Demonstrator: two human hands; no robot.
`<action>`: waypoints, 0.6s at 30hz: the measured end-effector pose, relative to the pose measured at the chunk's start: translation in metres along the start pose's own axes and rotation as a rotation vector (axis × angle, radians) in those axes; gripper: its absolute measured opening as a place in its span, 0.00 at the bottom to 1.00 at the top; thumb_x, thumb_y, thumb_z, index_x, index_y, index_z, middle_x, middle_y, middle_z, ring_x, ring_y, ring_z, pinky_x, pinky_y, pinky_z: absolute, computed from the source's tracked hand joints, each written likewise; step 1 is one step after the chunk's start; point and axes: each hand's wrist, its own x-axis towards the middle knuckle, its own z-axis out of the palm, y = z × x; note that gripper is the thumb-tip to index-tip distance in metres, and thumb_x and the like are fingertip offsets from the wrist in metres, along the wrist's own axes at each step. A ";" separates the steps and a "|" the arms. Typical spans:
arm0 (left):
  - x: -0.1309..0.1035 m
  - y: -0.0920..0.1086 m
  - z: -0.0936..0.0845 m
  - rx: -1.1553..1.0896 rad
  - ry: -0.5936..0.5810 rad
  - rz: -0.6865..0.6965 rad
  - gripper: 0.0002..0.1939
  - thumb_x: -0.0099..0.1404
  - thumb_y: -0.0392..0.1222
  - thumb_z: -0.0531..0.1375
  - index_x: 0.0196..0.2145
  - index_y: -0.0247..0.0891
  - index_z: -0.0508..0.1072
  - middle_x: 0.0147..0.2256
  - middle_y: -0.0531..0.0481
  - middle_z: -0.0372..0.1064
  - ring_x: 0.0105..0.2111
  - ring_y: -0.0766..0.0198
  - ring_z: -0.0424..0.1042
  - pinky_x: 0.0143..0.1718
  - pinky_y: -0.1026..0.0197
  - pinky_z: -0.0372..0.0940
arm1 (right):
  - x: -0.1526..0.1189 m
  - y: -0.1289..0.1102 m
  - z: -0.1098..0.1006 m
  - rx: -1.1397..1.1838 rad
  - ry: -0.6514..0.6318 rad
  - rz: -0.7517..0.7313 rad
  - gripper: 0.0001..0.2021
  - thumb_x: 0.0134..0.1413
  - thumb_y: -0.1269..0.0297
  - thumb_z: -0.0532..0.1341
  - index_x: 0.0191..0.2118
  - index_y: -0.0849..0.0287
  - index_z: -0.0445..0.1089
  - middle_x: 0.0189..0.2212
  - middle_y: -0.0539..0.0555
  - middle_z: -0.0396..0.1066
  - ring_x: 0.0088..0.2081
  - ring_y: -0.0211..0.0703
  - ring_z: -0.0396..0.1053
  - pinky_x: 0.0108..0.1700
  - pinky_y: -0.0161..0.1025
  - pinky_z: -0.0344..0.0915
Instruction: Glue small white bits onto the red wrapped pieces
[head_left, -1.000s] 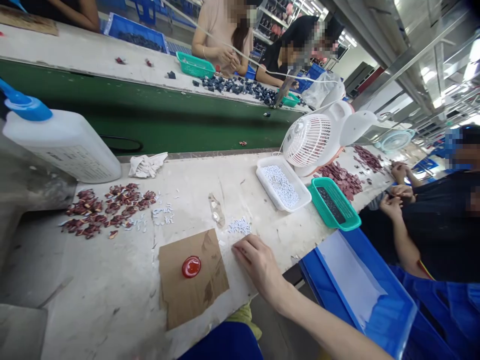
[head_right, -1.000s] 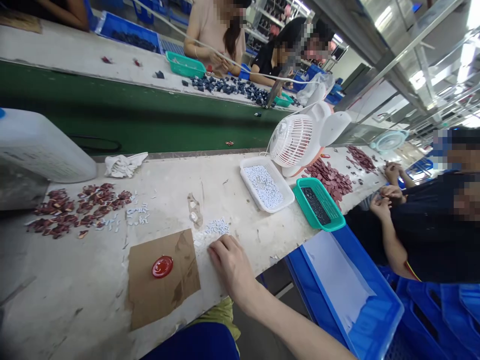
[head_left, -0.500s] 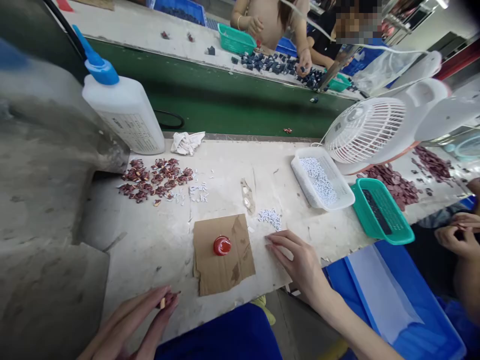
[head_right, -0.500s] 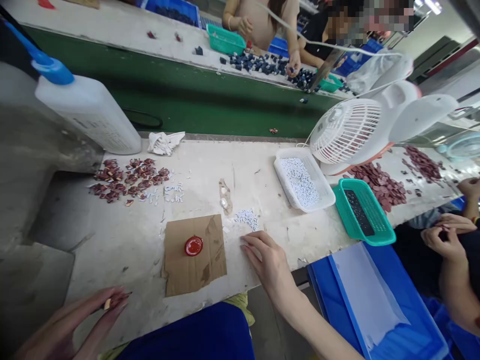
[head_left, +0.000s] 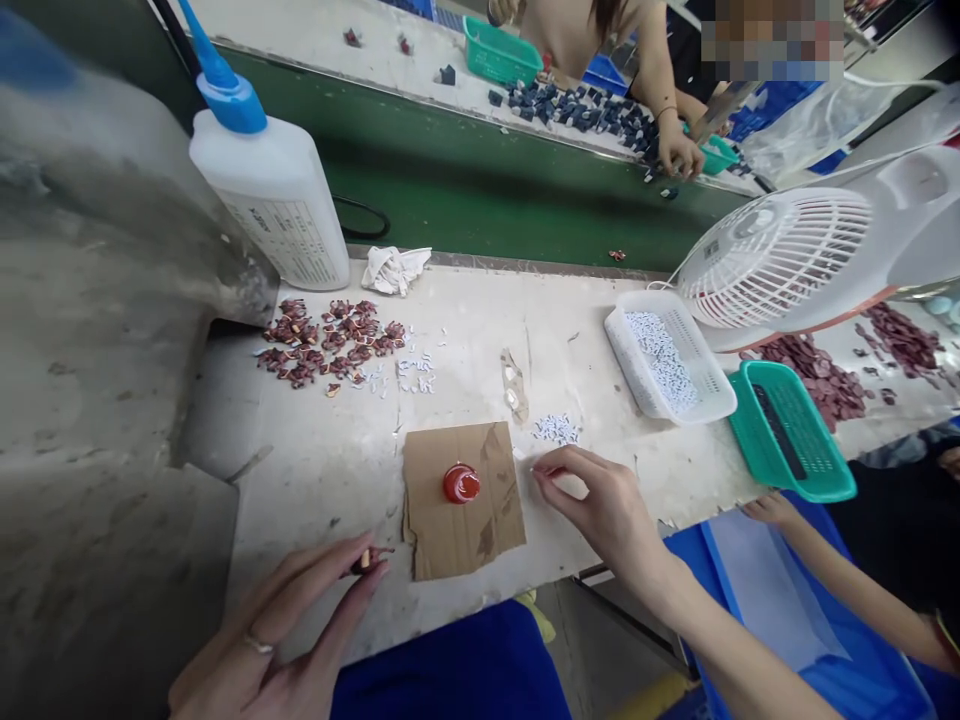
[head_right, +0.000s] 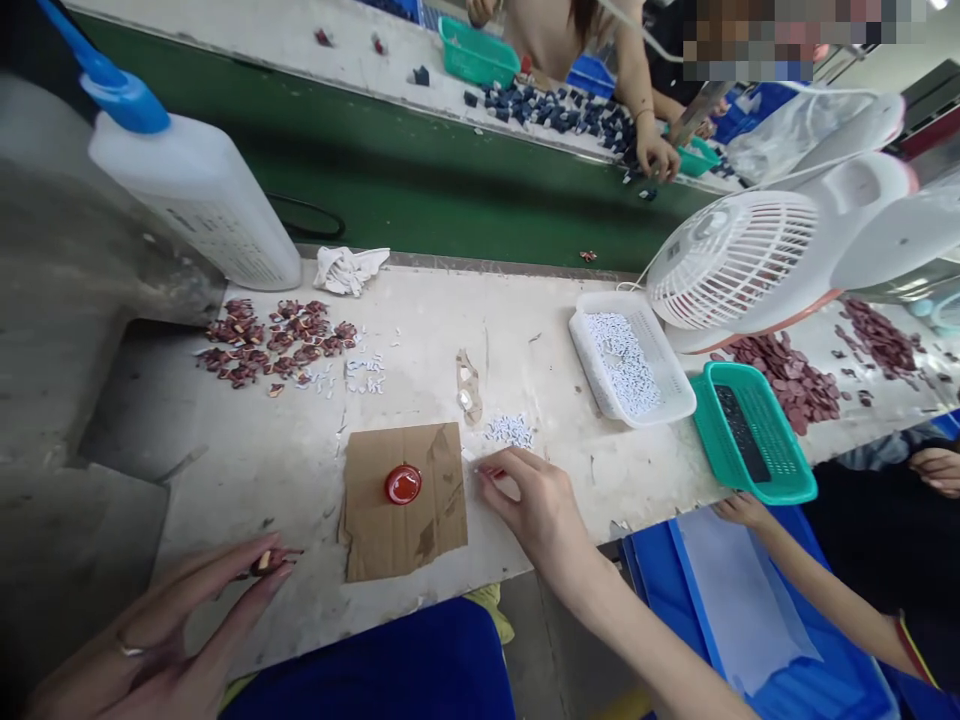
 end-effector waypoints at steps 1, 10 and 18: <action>0.003 0.003 0.000 0.040 -0.008 0.031 0.11 0.64 0.42 0.67 0.45 0.46 0.78 0.42 0.60 0.79 0.40 0.72 0.79 0.51 0.73 0.70 | 0.004 -0.007 0.001 0.031 -0.024 -0.014 0.05 0.67 0.67 0.61 0.37 0.55 0.74 0.34 0.52 0.78 0.33 0.45 0.77 0.36 0.41 0.74; 0.007 0.009 0.000 0.102 -0.066 -0.002 0.10 0.68 0.49 0.64 0.47 0.54 0.77 0.44 0.71 0.78 0.42 0.82 0.78 0.56 0.84 0.62 | 0.021 -0.036 0.017 0.258 -0.104 -0.144 0.06 0.66 0.72 0.64 0.41 0.55 0.79 0.39 0.52 0.80 0.38 0.43 0.77 0.40 0.40 0.73; 0.005 0.005 0.000 0.083 -0.069 -0.026 0.10 0.68 0.48 0.64 0.47 0.54 0.77 0.43 0.71 0.77 0.42 0.81 0.78 0.56 0.83 0.63 | 0.019 -0.035 0.016 0.221 -0.098 -0.191 0.09 0.66 0.76 0.63 0.44 0.57 0.79 0.41 0.53 0.79 0.40 0.41 0.77 0.43 0.39 0.74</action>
